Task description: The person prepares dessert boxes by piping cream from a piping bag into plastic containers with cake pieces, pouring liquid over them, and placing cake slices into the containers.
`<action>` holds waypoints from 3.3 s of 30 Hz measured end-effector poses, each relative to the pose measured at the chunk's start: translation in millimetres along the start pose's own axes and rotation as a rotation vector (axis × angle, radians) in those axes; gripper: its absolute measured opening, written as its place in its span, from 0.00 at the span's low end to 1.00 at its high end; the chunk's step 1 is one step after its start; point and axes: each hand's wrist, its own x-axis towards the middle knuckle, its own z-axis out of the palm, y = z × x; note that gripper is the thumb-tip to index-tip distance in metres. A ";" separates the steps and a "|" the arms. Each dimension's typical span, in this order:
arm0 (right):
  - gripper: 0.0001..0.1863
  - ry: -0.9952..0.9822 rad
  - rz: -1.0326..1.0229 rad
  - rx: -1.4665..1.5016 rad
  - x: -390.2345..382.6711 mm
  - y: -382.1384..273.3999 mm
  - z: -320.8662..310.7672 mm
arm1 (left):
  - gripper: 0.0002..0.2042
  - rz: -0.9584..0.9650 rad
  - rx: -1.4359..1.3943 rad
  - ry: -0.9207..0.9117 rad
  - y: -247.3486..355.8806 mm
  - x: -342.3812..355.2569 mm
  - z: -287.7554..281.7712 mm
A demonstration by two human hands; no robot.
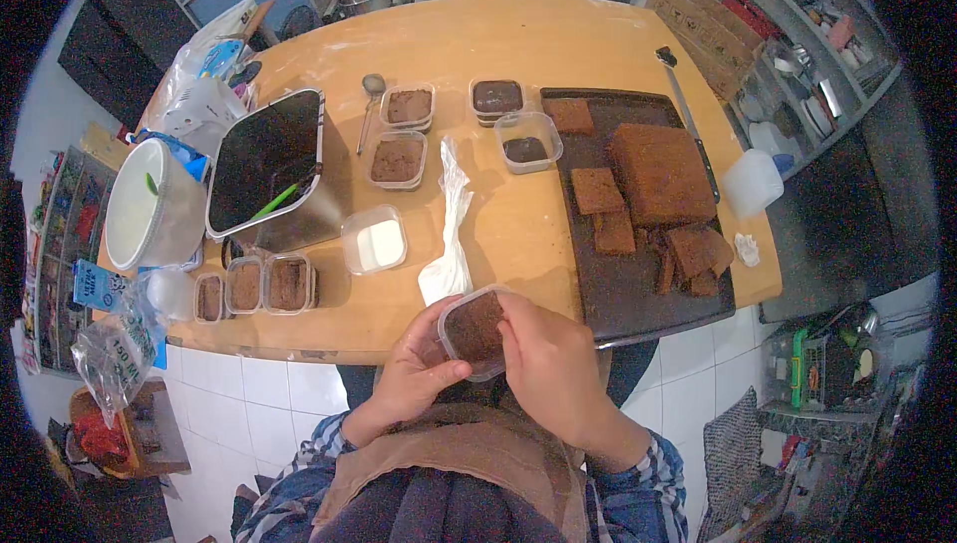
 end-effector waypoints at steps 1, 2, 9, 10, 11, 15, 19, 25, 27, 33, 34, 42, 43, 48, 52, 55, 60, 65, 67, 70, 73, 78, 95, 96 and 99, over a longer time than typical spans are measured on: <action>0.13 -0.047 -0.022 -0.034 -0.7 -0.7 -0.6 | 0.32 -0.009 -0.009 0.005 -0.1 -0.1 0.1; 0.13 -0.047 -0.020 -0.034 -0.5 -1.7 -2.4 | 0.32 -0.011 -0.009 0.005 0.7 -0.3 0.7; 0.10 0.076 0.081 0.118 1.7 -4.7 -32.9 | 0.28 -0.039 -0.087 -0.010 15.4 -3.9 -3.8; 0.11 0.009 0.160 0.275 0.3 -1.6 -33.6 | 0.28 -0.036 -0.083 -0.024 16.8 -3.6 -4.8; 0.12 -0.060 0.238 0.432 -0.6 0.8 -33.1 | 0.28 -0.037 -0.085 -0.023 16.4 -3.1 -6.4; 0.16 -0.225 0.416 0.805 -2.1 2.1 -20.5 | 0.36 -0.030 -0.159 -0.091 16.4 0.8 -8.9; 0.18 -0.157 0.449 0.970 -4.3 -5.4 -11.5 | 0.47 0.118 -0.018 -0.143 24.4 3.9 -0.6; 0.17 -0.153 0.459 1.025 -6.7 -11.6 -9.1 | 0.47 0.127 0.180 -0.082 27.6 9.0 -14.3; 0.13 0.121 -0.005 0.464 -2.6 -8.3 -11.5 | 0.46 0.093 -0.007 -0.122 28.8 7.7 -14.5; 0.14 -0.046 -0.425 0.196 12.7 -20.2 -23.1 | 0.45 -0.024 -0.486 -0.221 18.3 3.4 -16.9; 0.14 -0.084 -0.458 0.239 13.6 -22.0 -21.0 | 0.45 -0.030 -0.512 -0.198 18.6 2.6 -15.8; 0.19 -0.069 -0.539 0.212 8.1 -19.7 -7.5 | 0.39 -0.039 -0.704 -0.419 1.0 10.9 -24.1; 0.19 -0.074 -0.543 0.212 7.1 -19.5 -6.1 | 0.36 -0.048 -0.712 -0.366 -0.7 11.1 -23.5; 0.19 -0.020 -0.508 0.135 4.1 -21.9 -2.0 | 0.35 -0.146 -0.800 -0.244 -7.7 13.0 -21.7; 0.20 -0.050 -0.509 0.126 5.4 -22.5 0.1 | 0.36 -0.222 -0.813 -0.184 -6.2 15.1 -22.9; 0.22 -0.109 -0.478 0.148 5.6 -25.8 -0.2 | 0.35 -0.276 -0.808 -0.177 -3.0 17.4 -22.4; 0.23 -0.090 -0.295 0.192 -1.2 -32.0 4.5 | 0.33 -0.387 -0.864 -0.219 10.0 23.8 -25.8; 0.23 -0.111 -0.248 0.132 -5.1 -31.3 9.4 | 0.30 -0.388 -0.877 -0.236 8.1 27.3 -25.1; 0.23 -0.110 -0.316 0.093 -4.5 -28.7 10.3 | 0.24 -0.429 -0.793 -0.220 12.7 27.8 -22.3; 0.24 -0.158 -0.326 0.052 -5.9 -26.2 9.3 | 0.24 -0.453 -0.752 -0.154 13.0 27.6 -18.8; 0.24 -0.194 -0.222 0.121 -7.7 -25.0 6.3 | 0.28 -0.480 -0.868 -0.168 5.9 29.3 -21.8; 0.29 -0.086 -0.269 0.321 -3.0 -24.2 4.3 | 0.28 -0.439 -0.786 -0.228 8.1 28.3 -20.0; 0.24 -0.144 -0.166 0.446 -4.0 -16.3 8.7 | 0.32 -0.525 -0.692 -0.231 10.2 26.7 -14.6; 0.24 -0.148 -0.194 0.427 -2.6 -15.0 8.9 | 0.32 -0.519 -0.672 -0.220 9.9 27.0 -14.7; 0.24 -0.166 -0.219 0.401 -2.2 -10.5 9.3 | 0.32 -0.518 -0.653 -0.212 7.8 26.7 -13.2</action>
